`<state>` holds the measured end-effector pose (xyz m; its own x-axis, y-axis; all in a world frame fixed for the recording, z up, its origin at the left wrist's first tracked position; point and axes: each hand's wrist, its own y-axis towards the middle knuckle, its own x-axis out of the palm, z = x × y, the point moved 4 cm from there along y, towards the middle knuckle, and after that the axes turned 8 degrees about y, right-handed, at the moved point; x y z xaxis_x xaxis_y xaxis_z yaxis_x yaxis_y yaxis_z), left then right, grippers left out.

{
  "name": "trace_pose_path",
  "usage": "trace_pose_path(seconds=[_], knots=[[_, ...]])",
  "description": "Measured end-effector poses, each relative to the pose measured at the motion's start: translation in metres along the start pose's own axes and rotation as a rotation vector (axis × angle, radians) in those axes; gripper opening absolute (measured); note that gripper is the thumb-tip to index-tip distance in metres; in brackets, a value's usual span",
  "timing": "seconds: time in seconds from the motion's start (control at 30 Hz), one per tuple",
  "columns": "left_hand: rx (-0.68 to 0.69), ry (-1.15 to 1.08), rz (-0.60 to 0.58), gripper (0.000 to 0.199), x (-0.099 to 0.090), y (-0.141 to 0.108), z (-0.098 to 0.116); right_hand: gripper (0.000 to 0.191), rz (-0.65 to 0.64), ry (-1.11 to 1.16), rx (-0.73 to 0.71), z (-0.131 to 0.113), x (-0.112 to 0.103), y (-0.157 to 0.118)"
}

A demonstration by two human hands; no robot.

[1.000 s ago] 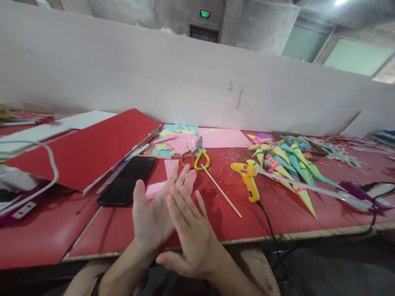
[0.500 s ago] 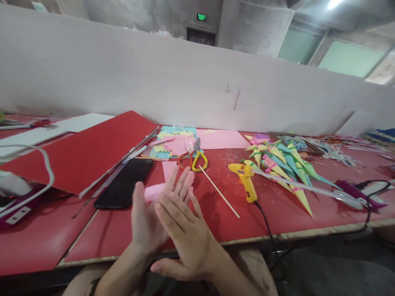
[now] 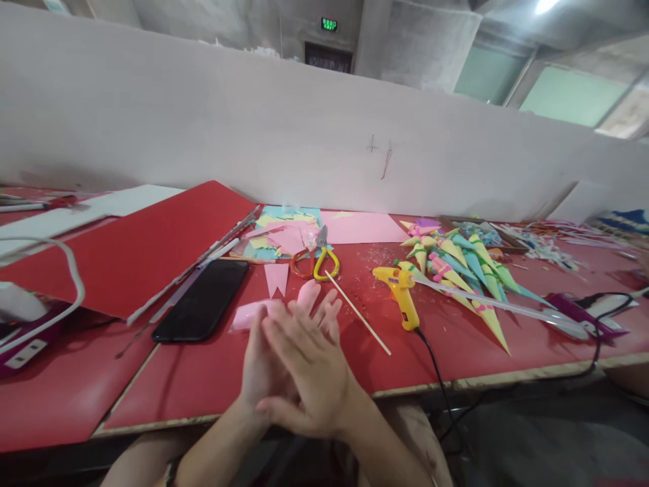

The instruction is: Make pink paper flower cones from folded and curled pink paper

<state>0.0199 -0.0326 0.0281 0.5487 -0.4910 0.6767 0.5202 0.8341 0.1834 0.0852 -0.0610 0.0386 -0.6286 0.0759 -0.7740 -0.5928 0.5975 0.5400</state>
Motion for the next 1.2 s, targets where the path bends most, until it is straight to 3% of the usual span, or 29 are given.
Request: trace_pose_path(seconds=[0.1, 0.2, 0.3, 0.4, 0.5, 0.6, 0.7, 0.87, 1.03, 1.13, 1.2], knots=[[0.069, -0.102, -0.017, 0.069, 0.0, -0.001, 0.011, 0.076, 0.009, -0.011, 0.105, 0.007, 0.0, -0.002], [0.144, -0.153, 0.016, 0.069, -0.004, -0.003, 0.021, 0.074, -0.042, 0.007, -0.004, -0.001, 0.004, -0.001], [0.087, -0.163, 0.037, 0.065, -0.001, -0.003, 0.014, 0.071, -0.05, 0.017, -0.089, -0.009, 0.005, 0.001], [0.041, -0.188, -0.05, 0.067, 0.005, -0.002, 0.007, 0.074, -0.004, 0.006, 0.027, -0.002, 0.003, 0.001], [0.123, -0.202, -0.1, 0.073, 0.002, -0.003, 0.018, 0.077, 0.029, 0.012, 0.15, 0.004, 0.004, -0.002], [0.19, -0.176, -0.082, 0.074, -0.003, -0.005, 0.028, 0.075, -0.009, 0.041, 0.073, -0.003, 0.007, -0.003], [0.173, -0.129, -0.061, 0.066, 0.0, -0.003, 0.022, 0.071, -0.043, 0.052, -0.022, -0.009, 0.006, -0.002], [0.116, -0.115, -0.124, 0.071, 0.005, -0.001, 0.015, 0.078, 0.036, 0.029, 0.132, 0.006, 0.001, -0.004], [0.173, -0.119, -0.02, 0.073, -0.008, -0.004, 0.029, 0.072, -0.043, 0.065, 0.071, 0.002, 0.006, -0.005], [0.149, -0.108, 0.011, 0.07, -0.008, -0.003, 0.023, 0.067, -0.057, 0.084, -0.006, -0.004, 0.004, -0.003], [0.116, -0.114, -0.012, 0.07, -0.004, -0.002, 0.017, 0.066, -0.031, 0.08, 0.029, -0.001, 0.002, -0.002]])
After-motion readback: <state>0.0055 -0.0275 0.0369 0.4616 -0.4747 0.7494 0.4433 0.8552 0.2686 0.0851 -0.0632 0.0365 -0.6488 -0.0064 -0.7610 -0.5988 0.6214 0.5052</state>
